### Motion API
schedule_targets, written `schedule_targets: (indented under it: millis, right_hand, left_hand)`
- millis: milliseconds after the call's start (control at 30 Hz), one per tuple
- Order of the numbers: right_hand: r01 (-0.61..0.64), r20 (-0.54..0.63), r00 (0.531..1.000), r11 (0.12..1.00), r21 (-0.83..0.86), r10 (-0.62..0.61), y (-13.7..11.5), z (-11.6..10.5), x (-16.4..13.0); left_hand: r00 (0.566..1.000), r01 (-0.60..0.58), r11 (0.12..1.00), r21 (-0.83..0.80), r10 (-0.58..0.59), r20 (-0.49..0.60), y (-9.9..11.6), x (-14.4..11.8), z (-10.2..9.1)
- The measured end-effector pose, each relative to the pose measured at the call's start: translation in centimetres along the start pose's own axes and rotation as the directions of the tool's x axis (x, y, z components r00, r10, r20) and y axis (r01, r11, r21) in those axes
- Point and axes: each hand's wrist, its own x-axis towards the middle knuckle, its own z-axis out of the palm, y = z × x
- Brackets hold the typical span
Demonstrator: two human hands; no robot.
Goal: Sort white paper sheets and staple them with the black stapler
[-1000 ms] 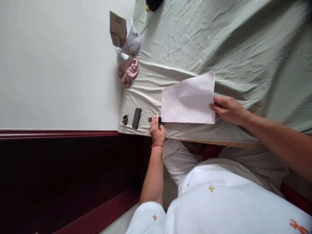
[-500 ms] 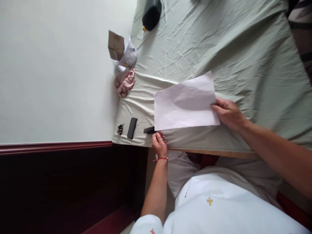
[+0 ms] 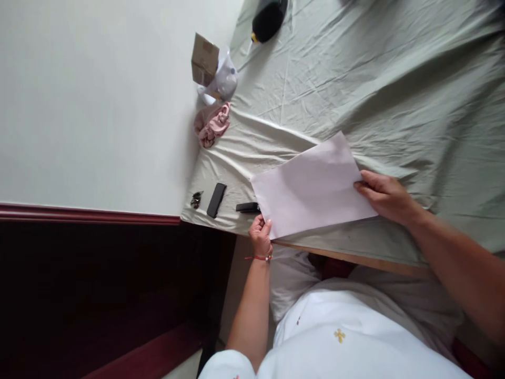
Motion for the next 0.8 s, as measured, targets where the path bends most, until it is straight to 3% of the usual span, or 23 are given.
schedule_targets:
  millis: [100, 333, 633, 800]
  right_hand:
    - [-0.002, -0.028, 1.0, 0.998, -0.064, 0.0, -0.5, -0.1, -0.1]
    - [-0.07, -0.048, 0.996, 0.995, 0.067, 0.073, -0.5, 0.1, -0.2]
    - [-0.059, -0.21, 0.976, 0.998, -0.025, 0.052, -0.1, 0.3, -0.4]
    - [-0.028, -0.258, 0.966, 0.999, -0.043, 0.016, 0.3, 0.3, -0.2]
  left_hand:
    - [1.0, -0.02, 1.0, 0.017, 0.02, -0.014, -0.2, 0.0, 0.1]
    - [0.997, -0.039, 0.999, -0.024, 0.037, -0.063, 0.3, 0.1, 0.5]
    - [0.996, 0.071, 0.996, -0.056, -0.068, 0.057, 0.8, -0.2, 0.4]
    - [0.998, 0.017, 0.998, -0.062, -0.013, 0.063, -0.1, 0.4, 0.3]
